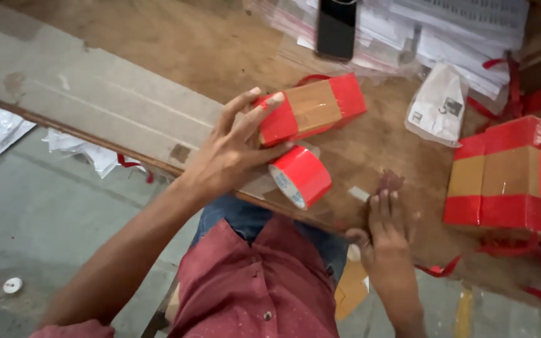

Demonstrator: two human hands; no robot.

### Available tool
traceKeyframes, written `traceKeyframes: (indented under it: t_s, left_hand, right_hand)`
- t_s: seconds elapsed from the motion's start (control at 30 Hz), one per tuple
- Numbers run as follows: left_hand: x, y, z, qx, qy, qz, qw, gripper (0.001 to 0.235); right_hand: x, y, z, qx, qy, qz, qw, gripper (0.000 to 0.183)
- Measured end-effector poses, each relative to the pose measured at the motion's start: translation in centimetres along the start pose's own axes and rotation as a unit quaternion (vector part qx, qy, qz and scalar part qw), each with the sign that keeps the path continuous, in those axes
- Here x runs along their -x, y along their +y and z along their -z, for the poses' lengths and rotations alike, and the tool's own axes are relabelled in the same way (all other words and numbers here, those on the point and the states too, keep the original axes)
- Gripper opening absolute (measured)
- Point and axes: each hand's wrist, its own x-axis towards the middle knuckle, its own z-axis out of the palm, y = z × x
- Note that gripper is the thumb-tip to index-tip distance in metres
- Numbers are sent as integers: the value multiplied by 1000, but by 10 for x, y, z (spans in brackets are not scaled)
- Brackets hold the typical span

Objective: Applying red adhesive tape to small cardboard boxes at a workbench.

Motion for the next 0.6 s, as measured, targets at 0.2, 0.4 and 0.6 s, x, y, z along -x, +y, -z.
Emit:
traceKeyframes:
  t_s: [0.2, 0.4, 0.6]
  left_hand:
    - [14, 16, -9, -64, 63, 42, 995, 51]
    - [22, 35, -5, 10, 42, 115, 992, 46]
    - [12, 45, -6, 92, 56, 143, 984, 45]
  right_hand:
    - [20, -25, 6, -58, 54, 33, 996, 68]
    - [22, -30, 7, -60, 191, 67, 978, 27]
    - [-17, -20, 47, -331, 253, -51, 907, 16]
